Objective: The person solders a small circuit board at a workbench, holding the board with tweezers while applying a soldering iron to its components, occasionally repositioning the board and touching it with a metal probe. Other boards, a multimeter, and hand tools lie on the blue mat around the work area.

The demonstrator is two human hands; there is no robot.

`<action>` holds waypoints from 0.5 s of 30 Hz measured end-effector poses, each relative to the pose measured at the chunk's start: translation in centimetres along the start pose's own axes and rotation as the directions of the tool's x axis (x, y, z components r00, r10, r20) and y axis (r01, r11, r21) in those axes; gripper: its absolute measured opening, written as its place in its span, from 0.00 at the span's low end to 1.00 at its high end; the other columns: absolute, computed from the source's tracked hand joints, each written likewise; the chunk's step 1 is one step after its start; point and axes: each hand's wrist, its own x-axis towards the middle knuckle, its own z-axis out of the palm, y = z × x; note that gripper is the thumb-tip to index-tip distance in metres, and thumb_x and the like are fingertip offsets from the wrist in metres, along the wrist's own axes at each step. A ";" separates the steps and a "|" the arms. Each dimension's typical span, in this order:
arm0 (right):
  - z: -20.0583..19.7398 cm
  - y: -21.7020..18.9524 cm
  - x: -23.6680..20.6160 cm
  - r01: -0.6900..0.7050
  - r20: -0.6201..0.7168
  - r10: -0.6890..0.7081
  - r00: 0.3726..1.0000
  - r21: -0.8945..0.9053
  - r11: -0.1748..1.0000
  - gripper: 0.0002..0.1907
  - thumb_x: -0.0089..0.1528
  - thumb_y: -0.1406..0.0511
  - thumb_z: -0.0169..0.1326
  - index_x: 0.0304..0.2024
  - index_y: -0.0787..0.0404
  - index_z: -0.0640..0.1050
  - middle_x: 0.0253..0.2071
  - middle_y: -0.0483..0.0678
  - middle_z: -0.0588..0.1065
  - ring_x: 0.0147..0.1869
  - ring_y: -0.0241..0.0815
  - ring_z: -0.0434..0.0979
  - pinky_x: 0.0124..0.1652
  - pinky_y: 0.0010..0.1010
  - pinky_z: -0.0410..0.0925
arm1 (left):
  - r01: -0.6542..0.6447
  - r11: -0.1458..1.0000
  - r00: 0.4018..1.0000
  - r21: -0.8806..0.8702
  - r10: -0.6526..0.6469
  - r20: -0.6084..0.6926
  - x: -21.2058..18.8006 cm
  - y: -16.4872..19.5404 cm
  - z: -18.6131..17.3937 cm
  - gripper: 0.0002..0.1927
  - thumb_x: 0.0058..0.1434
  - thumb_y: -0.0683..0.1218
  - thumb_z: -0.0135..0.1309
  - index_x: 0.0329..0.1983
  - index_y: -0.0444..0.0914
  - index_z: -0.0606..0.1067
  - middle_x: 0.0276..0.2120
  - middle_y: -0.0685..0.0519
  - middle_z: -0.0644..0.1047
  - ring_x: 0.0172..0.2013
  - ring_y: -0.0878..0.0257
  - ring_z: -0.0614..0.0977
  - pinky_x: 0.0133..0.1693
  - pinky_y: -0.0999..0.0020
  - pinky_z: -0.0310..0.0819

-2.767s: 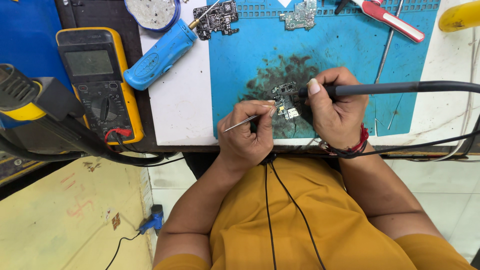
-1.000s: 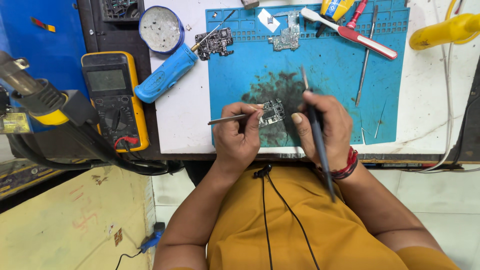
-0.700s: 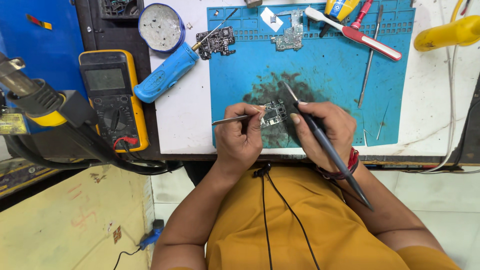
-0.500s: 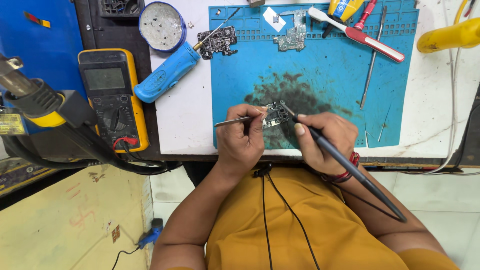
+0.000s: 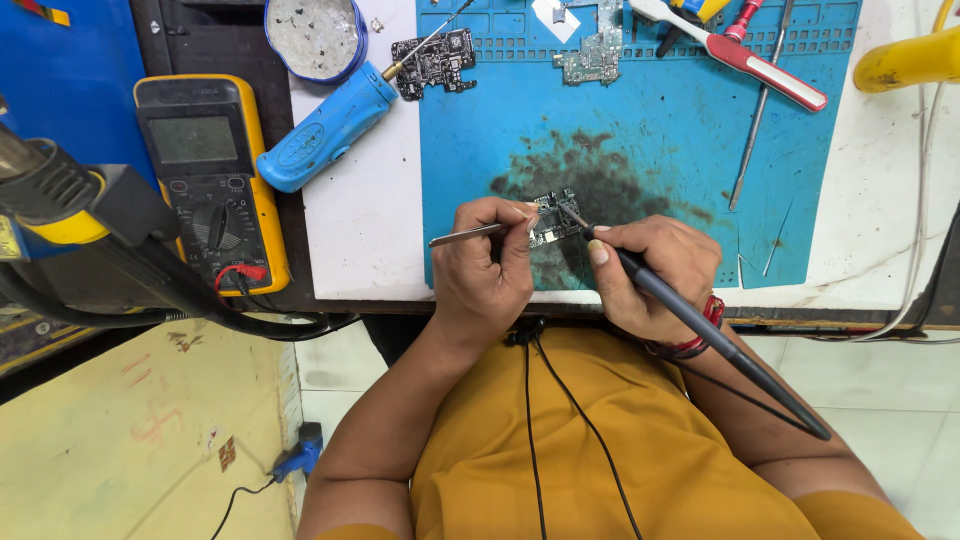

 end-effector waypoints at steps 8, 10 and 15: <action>0.1 0.1 -0.1 0.010 -0.001 -0.010 1.000 0.005 1.000 0.06 0.63 0.72 0.63 0.39 0.66 0.77 0.31 0.53 0.78 0.30 0.45 0.78 0.31 0.29 0.68 | 0.000 1.000 1.000 -0.003 0.000 0.000 -0.1 -0.1 0.0 0.08 0.72 0.38 0.55 0.48 0.35 0.67 0.41 0.48 0.82 0.35 0.68 0.84 0.36 0.75 0.80; 0.2 0.1 0.0 0.009 -0.004 -0.009 1.000 0.007 1.000 0.06 0.63 0.72 0.63 0.38 0.66 0.77 0.31 0.52 0.78 0.29 0.44 0.78 0.32 0.31 0.68 | 0.004 1.000 1.000 -0.011 -0.004 0.001 -0.1 -0.1 0.1 0.08 0.72 0.38 0.55 0.48 0.36 0.67 0.41 0.48 0.82 0.34 0.69 0.83 0.35 0.75 0.80; 0.1 0.2 -0.1 -0.001 -0.007 0.001 1.000 -0.006 1.000 0.05 0.63 0.72 0.63 0.38 0.66 0.78 0.30 0.52 0.78 0.28 0.45 0.77 0.30 0.30 0.67 | 0.004 1.000 1.000 0.009 -0.004 0.008 -0.1 -0.2 0.0 0.08 0.72 0.38 0.55 0.48 0.36 0.67 0.41 0.48 0.82 0.34 0.69 0.83 0.35 0.75 0.80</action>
